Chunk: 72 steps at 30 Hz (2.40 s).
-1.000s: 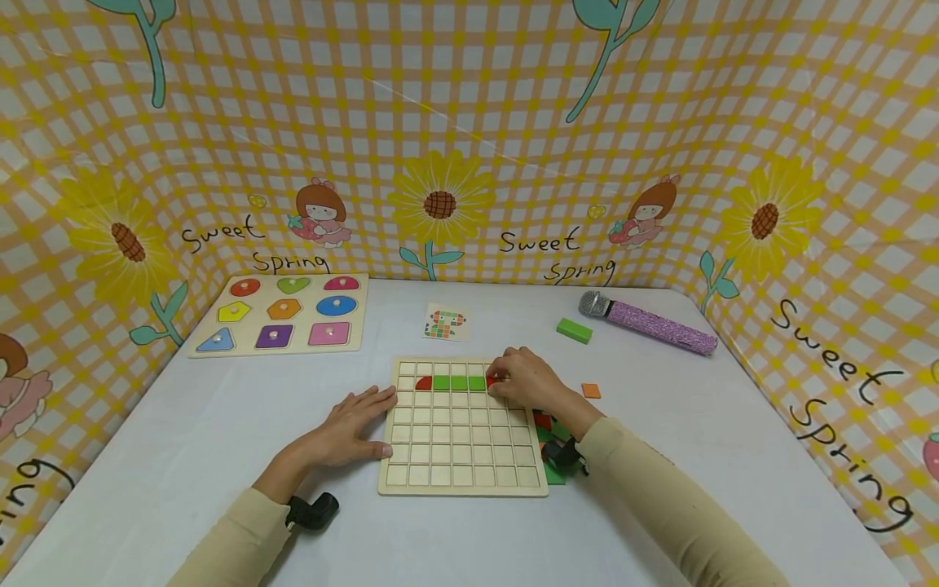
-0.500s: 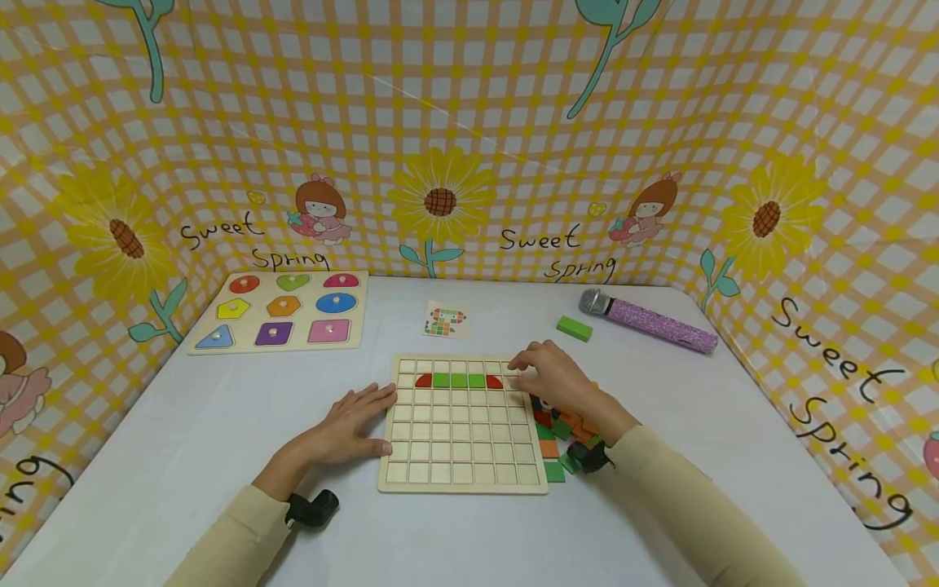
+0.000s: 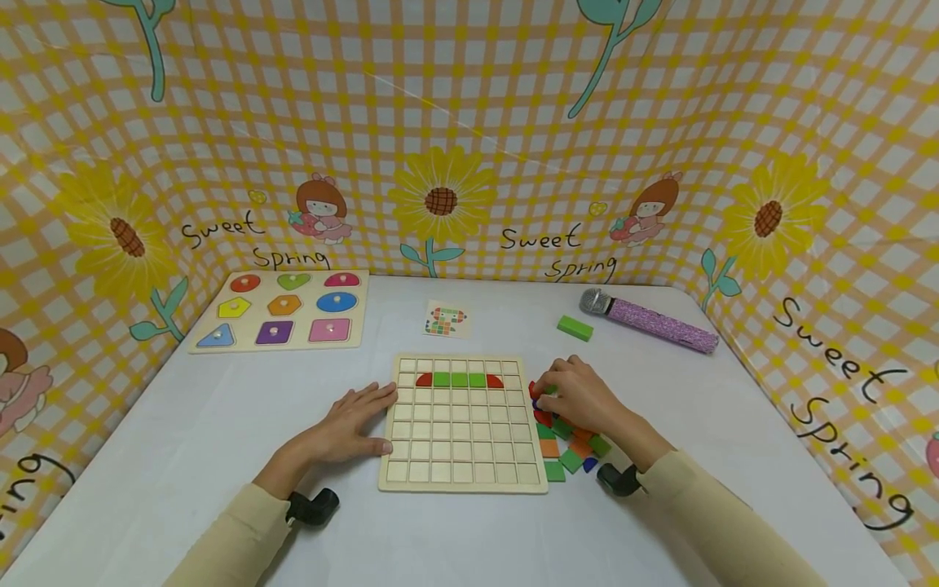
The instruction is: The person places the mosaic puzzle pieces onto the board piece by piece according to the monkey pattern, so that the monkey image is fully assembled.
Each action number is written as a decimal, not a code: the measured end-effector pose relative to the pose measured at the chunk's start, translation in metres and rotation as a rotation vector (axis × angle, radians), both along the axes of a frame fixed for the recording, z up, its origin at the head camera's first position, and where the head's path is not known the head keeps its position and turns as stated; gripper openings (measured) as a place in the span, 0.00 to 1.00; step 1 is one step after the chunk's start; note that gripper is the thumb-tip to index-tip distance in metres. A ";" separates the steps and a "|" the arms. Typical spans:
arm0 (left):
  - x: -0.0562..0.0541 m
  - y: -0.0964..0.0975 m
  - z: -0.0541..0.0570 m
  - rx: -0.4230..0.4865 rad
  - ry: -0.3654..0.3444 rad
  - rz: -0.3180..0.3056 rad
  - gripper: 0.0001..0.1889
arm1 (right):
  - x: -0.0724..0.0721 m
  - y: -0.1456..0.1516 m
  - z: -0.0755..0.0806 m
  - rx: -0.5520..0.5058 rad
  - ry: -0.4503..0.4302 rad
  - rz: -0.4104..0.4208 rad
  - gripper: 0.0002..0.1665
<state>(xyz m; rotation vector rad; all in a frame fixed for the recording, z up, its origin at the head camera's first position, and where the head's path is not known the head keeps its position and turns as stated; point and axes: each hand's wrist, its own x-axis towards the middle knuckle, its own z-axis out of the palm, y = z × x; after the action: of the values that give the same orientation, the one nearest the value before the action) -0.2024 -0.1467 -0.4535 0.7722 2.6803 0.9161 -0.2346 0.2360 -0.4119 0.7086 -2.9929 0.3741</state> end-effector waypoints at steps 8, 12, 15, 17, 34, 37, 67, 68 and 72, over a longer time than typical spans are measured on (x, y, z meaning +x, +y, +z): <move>-0.001 0.000 0.000 -0.003 -0.006 0.002 0.42 | 0.002 0.008 -0.007 0.015 0.065 0.025 0.07; 0.000 0.000 0.000 -0.004 -0.007 0.001 0.42 | 0.002 0.011 -0.009 0.019 0.066 0.025 0.08; 0.000 0.000 0.000 -0.002 -0.008 0.003 0.42 | 0.002 0.012 -0.009 0.023 0.059 0.030 0.08; 0.000 0.001 0.001 -0.001 -0.010 0.006 0.42 | 0.002 0.013 -0.009 0.025 0.051 0.029 0.09; 0.000 -0.001 0.003 -0.007 -0.006 0.003 0.42 | -0.002 0.018 -0.006 0.045 -0.030 0.067 0.14; 0.001 -0.001 0.003 -0.005 -0.006 0.002 0.42 | -0.003 0.018 -0.005 0.043 -0.025 0.071 0.14; 0.000 0.001 0.005 -0.007 -0.015 0.012 0.42 | -0.007 0.016 -0.007 0.084 -0.003 0.060 0.16; 0.000 0.001 0.005 -0.008 -0.016 0.012 0.42 | -0.007 0.016 -0.007 0.086 0.002 0.056 0.16; -0.001 0.001 0.005 -0.019 -0.019 0.014 0.42 | -0.005 0.017 -0.006 0.067 0.010 0.073 0.16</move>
<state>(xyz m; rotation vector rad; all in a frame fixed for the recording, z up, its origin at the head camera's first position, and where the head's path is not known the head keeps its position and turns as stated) -0.2033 -0.1462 -0.4485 0.7385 2.6775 0.8959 -0.2397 0.2528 -0.4183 0.8248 -2.9891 0.2737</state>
